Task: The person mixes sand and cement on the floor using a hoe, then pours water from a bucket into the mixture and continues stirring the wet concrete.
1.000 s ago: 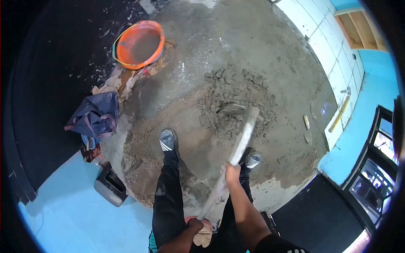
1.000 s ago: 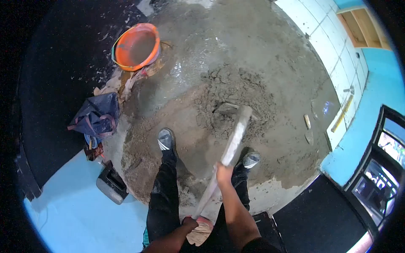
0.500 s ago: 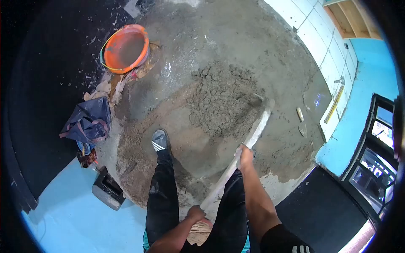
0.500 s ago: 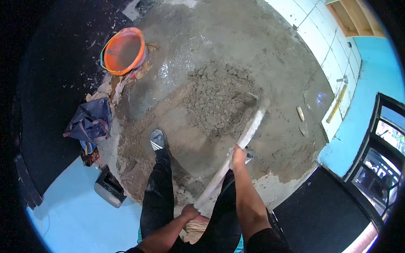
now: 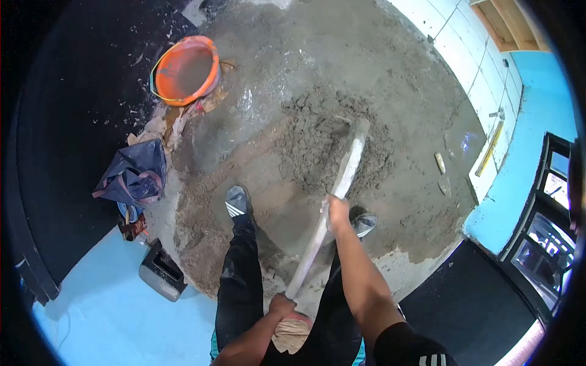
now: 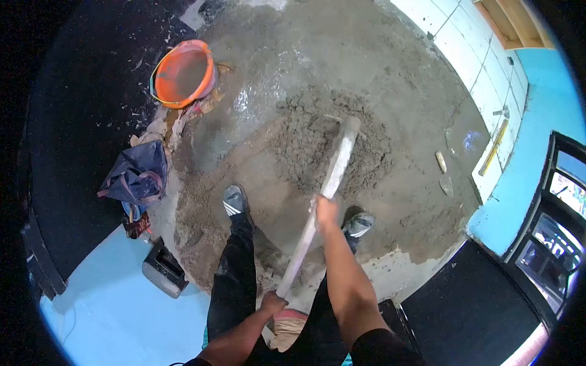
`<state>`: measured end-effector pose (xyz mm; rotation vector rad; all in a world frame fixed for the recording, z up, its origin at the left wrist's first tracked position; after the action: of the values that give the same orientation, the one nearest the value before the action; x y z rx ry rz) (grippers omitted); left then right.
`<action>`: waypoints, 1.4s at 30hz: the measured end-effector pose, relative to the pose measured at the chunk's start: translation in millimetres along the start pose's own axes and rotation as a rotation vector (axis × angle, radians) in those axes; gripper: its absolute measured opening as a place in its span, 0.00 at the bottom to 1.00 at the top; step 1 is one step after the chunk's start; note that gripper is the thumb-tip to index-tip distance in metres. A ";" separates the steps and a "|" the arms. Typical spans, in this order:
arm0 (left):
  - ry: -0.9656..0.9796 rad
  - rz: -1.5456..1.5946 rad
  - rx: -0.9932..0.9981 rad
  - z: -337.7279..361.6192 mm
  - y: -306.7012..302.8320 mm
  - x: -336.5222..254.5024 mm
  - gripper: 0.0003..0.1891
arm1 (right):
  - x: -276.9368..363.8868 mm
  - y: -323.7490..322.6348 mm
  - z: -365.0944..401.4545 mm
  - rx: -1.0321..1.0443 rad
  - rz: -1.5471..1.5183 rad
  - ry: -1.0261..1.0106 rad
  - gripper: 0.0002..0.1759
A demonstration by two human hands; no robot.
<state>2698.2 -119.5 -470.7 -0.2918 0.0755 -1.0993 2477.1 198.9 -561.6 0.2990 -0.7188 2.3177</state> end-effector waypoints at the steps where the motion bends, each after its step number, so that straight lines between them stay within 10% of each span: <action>1: 0.109 -0.002 -0.060 14.7 -0.7 -15.3 0.23 | -26.7 -11.3 -26.1 -0.047 -0.076 0.012 0.10; 9: 0.269 0.000 -0.094 5.0 26.6 -22.0 0.26 | 27.2 -138.0 77.5 -0.153 -0.397 -0.208 0.15; 14: 0.178 -0.038 -0.057 -15.0 0.6 -43.2 0.23 | -24.2 -103.2 -72.1 -0.164 -0.368 0.094 0.08; 25: 0.266 0.213 -0.063 17.1 42.8 -34.3 0.22 | 65.0 -120.4 96.3 -0.135 -0.178 -0.333 0.23; 30: 0.175 0.055 -0.049 -22.4 29.8 -19.3 0.24 | 11.0 -27.8 -22.3 -0.158 0.178 -0.105 0.14; 42: 0.199 0.170 0.036 -17.7 62.5 -16.2 0.22 | 40.7 -51.5 42.9 -0.155 0.019 -0.286 0.11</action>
<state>2741.4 -82.4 -505.9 -0.1396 0.2529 -0.9573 2482.3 228.3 -489.1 0.5618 -1.0401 2.2449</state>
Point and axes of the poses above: each hand's wrist, its own z-axis away from the middle knuckle, its own y-axis out of the palm, x = y × z, the point moved 9 cm from there along -z, towards the middle knuckle, and after that the axes turned 15 degrees about -x, right-handed, at the moved point
